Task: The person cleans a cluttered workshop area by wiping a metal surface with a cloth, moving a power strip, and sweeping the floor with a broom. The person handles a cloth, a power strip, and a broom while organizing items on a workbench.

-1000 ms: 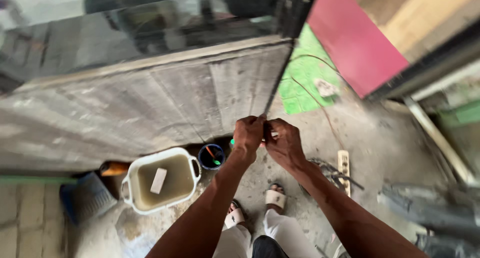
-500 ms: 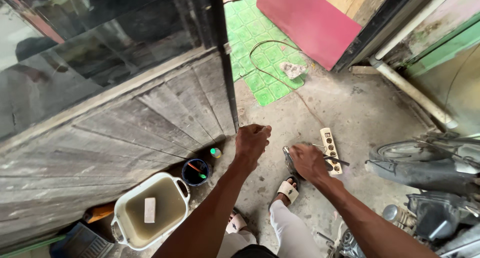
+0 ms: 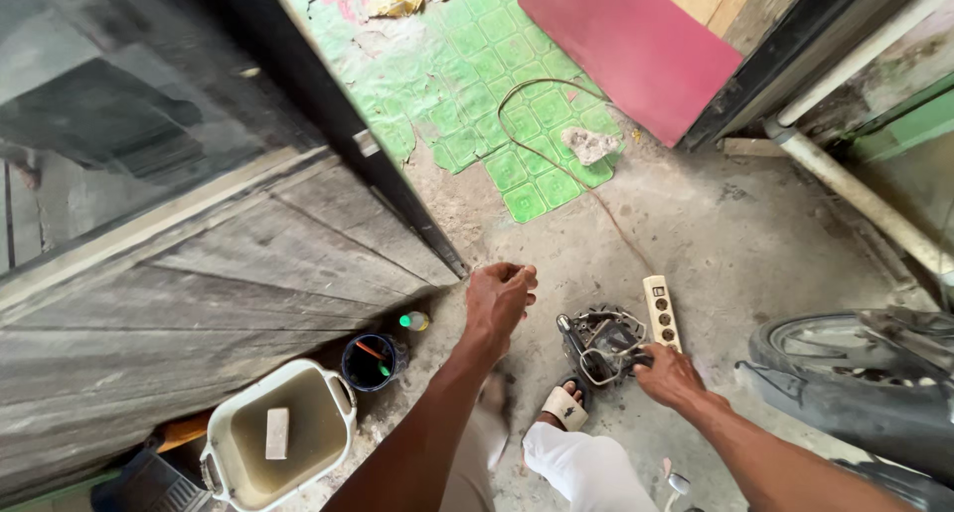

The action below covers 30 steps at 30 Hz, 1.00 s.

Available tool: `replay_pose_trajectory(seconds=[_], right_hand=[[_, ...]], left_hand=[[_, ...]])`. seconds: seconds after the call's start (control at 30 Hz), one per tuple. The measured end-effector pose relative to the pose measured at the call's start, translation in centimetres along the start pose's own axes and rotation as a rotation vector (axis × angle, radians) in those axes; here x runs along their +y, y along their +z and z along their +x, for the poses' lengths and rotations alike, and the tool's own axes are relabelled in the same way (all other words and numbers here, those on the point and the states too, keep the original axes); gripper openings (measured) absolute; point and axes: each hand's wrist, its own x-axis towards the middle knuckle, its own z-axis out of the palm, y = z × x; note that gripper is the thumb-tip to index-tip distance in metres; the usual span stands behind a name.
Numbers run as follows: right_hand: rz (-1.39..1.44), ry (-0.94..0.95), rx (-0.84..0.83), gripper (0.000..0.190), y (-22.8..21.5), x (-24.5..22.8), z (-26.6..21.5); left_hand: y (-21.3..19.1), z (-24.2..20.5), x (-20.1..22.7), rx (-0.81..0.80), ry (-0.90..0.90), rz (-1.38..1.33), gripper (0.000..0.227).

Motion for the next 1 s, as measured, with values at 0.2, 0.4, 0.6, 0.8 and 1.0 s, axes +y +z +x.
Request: replay_pose_trajectory(seconds=[0.2,0.4,0.6,0.8,1.0], right_hand=[[-0.130,0.025,-0.116,0.081,2.1,3.2,6.4],[-0.314,0.141,-0.334,0.086,3.3,2.4,9.2],[-0.407,0.022,-0.404,0.084,6.3,4.7,14.6],[-0.368,-0.032,-0.491,0.081,8.3,6.7,18.5],[-0.413,0.054,-0.567,0.063,6.4,4.7,18.8]], left_hand=[[3.0,5.2,-1.0,-0.052,0.004,0.012,0.030],[5.1,10.4,-3.1,-0.066,-0.017,0.071,0.032],[6.1,13.8,-4.1,-0.097,-0.030,0.073,0.033],[6.6,16.5,-4.4,-0.092,-0.033,0.132,0.034],[6.2,18.0,-3.5,-0.097,0.012,0.151,0.035]])
